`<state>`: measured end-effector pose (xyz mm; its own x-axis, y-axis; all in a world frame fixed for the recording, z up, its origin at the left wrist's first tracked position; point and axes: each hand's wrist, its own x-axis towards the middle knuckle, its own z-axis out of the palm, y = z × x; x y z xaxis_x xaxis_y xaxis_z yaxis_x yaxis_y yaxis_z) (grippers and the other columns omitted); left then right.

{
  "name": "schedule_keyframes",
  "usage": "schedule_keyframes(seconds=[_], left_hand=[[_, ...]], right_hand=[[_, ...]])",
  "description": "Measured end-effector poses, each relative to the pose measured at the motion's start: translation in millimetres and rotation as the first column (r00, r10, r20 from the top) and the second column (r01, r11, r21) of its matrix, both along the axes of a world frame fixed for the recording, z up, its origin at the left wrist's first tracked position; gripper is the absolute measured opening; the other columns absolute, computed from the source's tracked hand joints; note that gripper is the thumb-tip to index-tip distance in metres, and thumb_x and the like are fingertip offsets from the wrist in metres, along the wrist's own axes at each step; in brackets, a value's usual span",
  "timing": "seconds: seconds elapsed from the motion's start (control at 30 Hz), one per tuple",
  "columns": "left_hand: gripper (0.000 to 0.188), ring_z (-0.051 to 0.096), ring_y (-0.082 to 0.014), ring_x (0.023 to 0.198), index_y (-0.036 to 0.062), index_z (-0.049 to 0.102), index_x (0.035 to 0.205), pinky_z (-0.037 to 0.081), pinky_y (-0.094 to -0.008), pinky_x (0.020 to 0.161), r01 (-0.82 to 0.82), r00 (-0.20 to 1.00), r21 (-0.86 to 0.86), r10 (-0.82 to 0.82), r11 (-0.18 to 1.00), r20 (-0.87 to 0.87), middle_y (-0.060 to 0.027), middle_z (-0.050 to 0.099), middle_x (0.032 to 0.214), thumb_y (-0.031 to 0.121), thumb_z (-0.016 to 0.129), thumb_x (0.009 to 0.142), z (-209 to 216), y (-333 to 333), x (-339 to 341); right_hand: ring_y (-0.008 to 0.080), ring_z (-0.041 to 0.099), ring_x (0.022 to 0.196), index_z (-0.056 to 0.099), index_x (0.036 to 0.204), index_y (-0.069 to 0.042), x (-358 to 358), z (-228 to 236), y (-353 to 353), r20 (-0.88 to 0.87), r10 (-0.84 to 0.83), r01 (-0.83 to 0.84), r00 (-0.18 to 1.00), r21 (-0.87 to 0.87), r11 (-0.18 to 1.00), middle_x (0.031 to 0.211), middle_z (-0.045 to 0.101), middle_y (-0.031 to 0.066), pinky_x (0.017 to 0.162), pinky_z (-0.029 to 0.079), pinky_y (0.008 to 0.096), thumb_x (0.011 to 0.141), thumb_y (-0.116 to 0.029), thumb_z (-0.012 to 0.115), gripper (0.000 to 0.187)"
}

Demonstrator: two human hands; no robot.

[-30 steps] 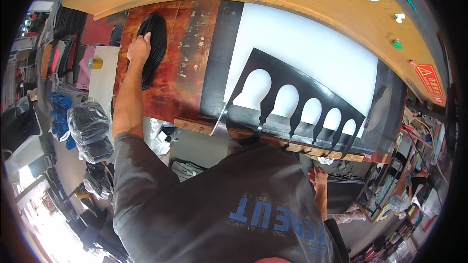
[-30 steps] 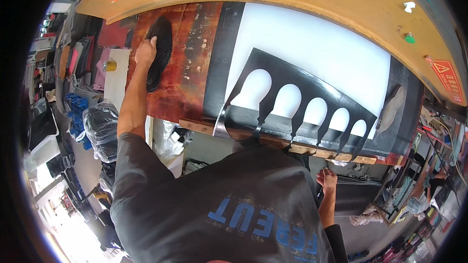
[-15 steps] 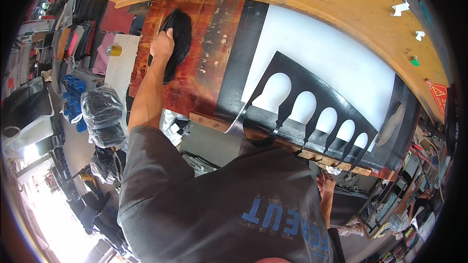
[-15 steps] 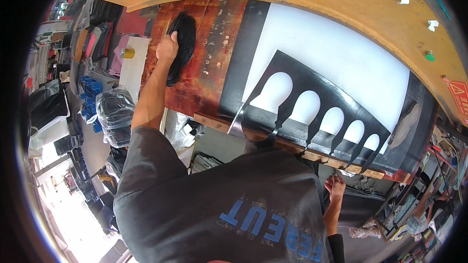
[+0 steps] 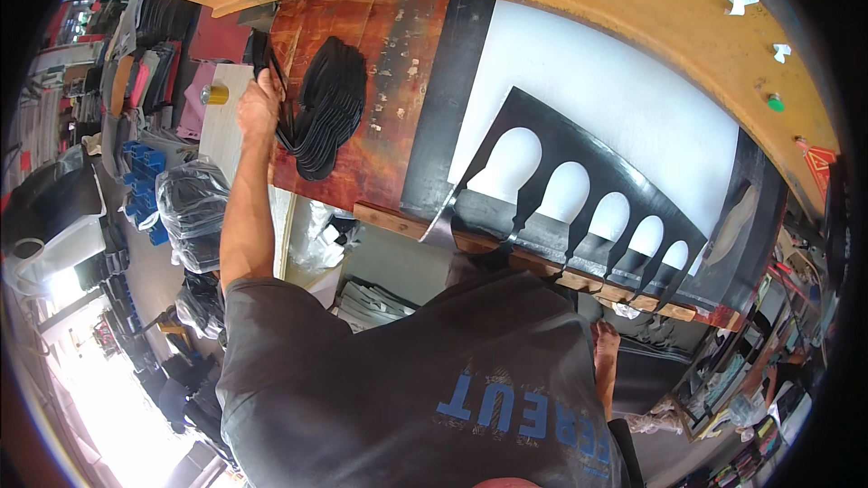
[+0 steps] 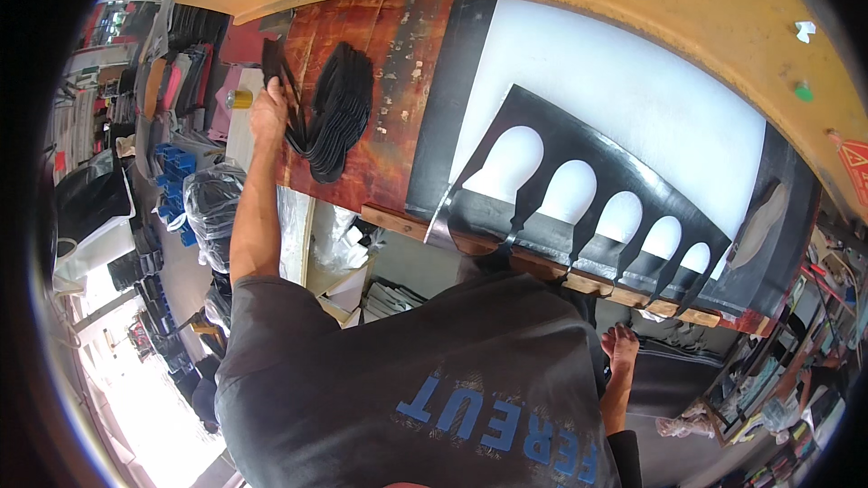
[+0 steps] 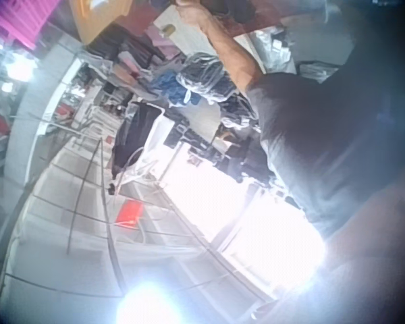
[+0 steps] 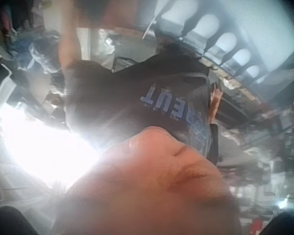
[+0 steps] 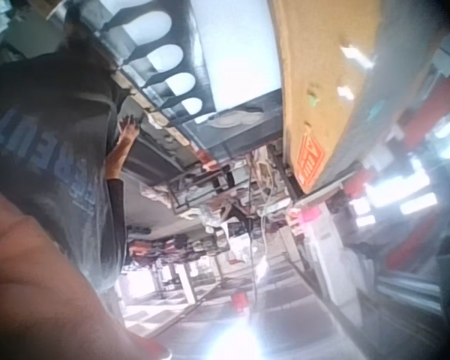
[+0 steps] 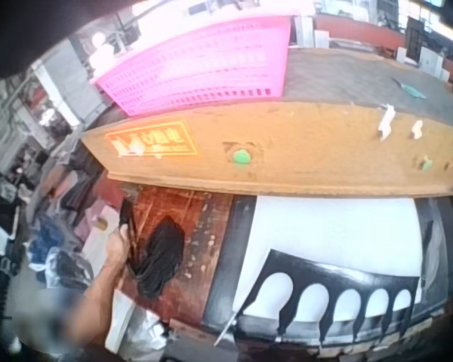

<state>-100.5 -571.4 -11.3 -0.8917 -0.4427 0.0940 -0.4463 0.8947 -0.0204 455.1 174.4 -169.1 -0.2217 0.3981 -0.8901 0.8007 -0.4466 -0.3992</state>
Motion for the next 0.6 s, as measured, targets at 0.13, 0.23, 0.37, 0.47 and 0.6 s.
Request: schedule_keyframes(seconds=[0.13,0.23,0.37,0.47,0.6], left_hand=[[0.069,0.072,-0.0501,0.098,0.0020,0.070,0.106,0.056,-0.0600,0.087,0.138,0.985,-0.183,-0.154,0.973,-0.076,-0.0286,0.075,0.105,0.061,0.034,0.112,35.7,-6.6,-5.9],[0.063,0.073,-0.0477,0.096,0.0051,0.069,0.102,0.056,-0.0589,0.085,0.284,0.945,-0.286,-0.318,0.915,-0.079,-0.0245,0.076,0.102,0.060,0.039,0.111,41.2,2.6,-8.3],[0.057,0.076,-0.0397,0.090,0.0063,0.070,0.100,0.059,-0.0552,0.083,0.395,0.918,-0.282,-0.386,0.874,0.091,-0.0193,0.077,0.095,0.059,0.048,0.108,-9.4,48.8,3.9],[0.062,0.069,-0.0444,0.112,0.0020,0.072,0.109,0.057,-0.0542,0.096,0.407,0.899,-0.176,-0.359,0.896,0.249,-0.0234,0.073,0.119,0.059,0.048,0.108,-47.4,80.4,17.3],[0.064,0.069,-0.0453,0.114,-0.0005,0.071,0.110,0.056,-0.0542,0.095,0.262,0.955,-0.143,-0.234,0.954,0.183,-0.0262,0.072,0.119,0.061,0.054,0.105,-33.0,99.7,30.5]], right_hand=[[0.0137,0.071,0.076,0.067,0.103,-0.016,-10.7,-2.3,11.5,0.059,-0.027,0.026,0.998,0.017,1.000,0.090,0.071,-0.0011,0.062,0.058,0.0305,0.101,-0.031,0.071,0.016],[0.0139,0.071,0.075,0.067,0.102,-0.015,-20.8,-7.0,12.2,0.037,0.011,-0.012,0.999,0.030,0.999,0.088,0.071,-0.0005,0.063,0.059,0.0310,0.101,-0.032,0.071,0.017],[0.0153,0.071,0.074,0.068,0.104,-0.013,-33.9,-12.8,4.2,-0.010,0.044,-0.044,0.999,0.014,0.999,0.090,0.072,0.0021,0.065,0.060,0.0319,0.101,-0.033,0.071,0.020],[0.0154,0.072,0.076,0.068,0.105,-0.012,-38.4,-14.5,-1.0,0.017,0.102,-0.102,0.995,0.006,0.995,0.090,0.072,0.0021,0.066,0.060,0.0329,0.101,-0.033,0.071,0.021],[0.0166,0.072,0.080,0.070,0.110,-0.010,-24.0,-8.6,-1.8,-0.058,0.015,-0.015,0.998,0.009,1.000,0.093,0.072,0.0020,0.071,0.063,0.0366,0.103,-0.035,0.070,0.026]])
